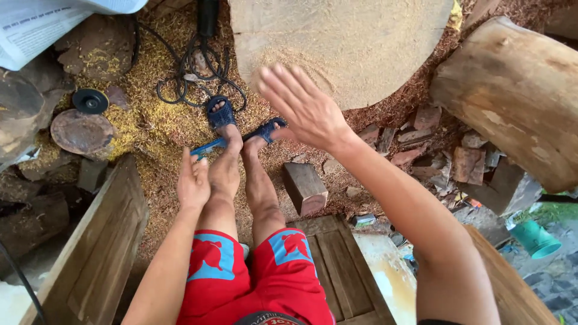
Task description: Sanding a wood log slice and wiping away sawdust for inspection.
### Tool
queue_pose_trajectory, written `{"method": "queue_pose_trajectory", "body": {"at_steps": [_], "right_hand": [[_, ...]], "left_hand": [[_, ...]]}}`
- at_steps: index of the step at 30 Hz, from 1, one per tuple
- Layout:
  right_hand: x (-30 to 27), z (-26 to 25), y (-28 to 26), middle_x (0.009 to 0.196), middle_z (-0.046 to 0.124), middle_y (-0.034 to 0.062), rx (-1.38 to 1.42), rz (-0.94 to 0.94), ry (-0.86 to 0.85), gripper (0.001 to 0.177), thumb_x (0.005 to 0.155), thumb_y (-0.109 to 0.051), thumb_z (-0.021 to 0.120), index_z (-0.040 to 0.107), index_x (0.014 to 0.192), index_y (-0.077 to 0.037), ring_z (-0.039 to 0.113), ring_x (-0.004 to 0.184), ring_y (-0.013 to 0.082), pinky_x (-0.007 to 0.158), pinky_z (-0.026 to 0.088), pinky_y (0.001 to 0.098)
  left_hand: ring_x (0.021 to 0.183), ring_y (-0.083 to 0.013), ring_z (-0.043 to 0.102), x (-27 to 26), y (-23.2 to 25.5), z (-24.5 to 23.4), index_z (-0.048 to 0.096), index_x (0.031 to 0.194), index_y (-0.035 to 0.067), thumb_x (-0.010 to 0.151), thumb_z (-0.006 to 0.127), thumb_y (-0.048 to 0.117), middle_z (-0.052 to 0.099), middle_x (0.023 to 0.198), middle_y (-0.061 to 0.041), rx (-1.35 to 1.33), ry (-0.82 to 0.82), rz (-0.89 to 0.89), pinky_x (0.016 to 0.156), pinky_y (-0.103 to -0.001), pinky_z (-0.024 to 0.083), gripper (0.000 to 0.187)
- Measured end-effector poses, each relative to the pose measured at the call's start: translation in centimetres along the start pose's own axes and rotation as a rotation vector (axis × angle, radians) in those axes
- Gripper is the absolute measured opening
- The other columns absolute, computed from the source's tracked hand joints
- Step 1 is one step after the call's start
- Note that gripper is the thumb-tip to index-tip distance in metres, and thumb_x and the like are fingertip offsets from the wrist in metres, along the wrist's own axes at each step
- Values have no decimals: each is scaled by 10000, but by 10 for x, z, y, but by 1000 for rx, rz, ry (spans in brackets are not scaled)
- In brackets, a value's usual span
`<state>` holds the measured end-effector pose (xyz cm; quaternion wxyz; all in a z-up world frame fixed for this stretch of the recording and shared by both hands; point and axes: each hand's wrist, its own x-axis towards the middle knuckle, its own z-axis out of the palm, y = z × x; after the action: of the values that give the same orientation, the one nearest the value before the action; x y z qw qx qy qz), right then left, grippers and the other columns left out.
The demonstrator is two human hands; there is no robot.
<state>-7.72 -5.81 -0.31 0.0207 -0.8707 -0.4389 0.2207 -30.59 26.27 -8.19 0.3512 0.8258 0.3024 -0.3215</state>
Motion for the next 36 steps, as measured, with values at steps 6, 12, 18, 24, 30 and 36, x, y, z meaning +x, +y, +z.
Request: {"method": "queue_pose_trajectory", "body": {"at_steps": [6, 12, 18, 24, 30, 36], "right_hand": [[34, -40, 13, 1774, 42, 190, 180, 138, -77, 1222, 881, -876, 331, 71, 1695, -2, 47, 1650, 327, 1352, 31, 473], [-5, -1, -13, 1720, 56, 174, 130, 25, -152, 1170, 876, -873, 384, 98, 1642, -36, 64, 1595, 332, 1292, 25, 501], [33, -14, -2, 1763, 2, 154, 127, -13, 2, 1147, 958, -844, 412, 52, 1699, -45, 17, 1636, 298, 1348, 8, 447], [54, -61, 33, 1743, 20, 146, 217, 95, -141, 1132, 931, -825, 459, 59, 1661, -58, 28, 1621, 281, 1327, 5, 437], [44, -60, 61, 1744, 253, 192, 380, 311, -62, 1018, 971, -677, 580, 203, 1689, -62, 180, 1640, 297, 1372, 81, 419], [41, -36, 39, 1721, 178, 255, 255, 118, 12, 1106, 982, -717, 638, 166, 1666, 12, 134, 1602, 365, 1315, 97, 487]], "left_hand": [[1201, -307, 666, 2, 5, 12, 279, 1642, 126, 1064, 472, 522, 620, 1444, -129, 52, -64, -17, 1034, -439, 506, 726], [1201, -301, 675, 2, -8, 5, 291, 1628, 133, 1036, 474, 548, 642, 1405, -124, 58, -55, -43, 1021, -438, 519, 745], [1191, -306, 671, 7, 20, 20, 318, 1624, 113, 1036, 502, 488, 656, 1402, -126, 16, -70, -52, 1010, -410, 529, 721], [1654, -347, 234, 60, 137, 11, 227, 1676, 36, 1139, 392, 425, 245, 1758, -215, -376, -106, 572, 1354, -425, 201, 683], [1665, -244, 97, 94, 222, 1, 176, 1718, 67, 1140, 251, 651, 157, 1765, -137, -560, -139, 768, 1390, -416, 73, 826], [1694, -266, 140, 82, 235, -8, 232, 1706, 79, 1083, 66, 689, 171, 1806, -142, -660, -191, 603, 1400, -441, 61, 888]]}}
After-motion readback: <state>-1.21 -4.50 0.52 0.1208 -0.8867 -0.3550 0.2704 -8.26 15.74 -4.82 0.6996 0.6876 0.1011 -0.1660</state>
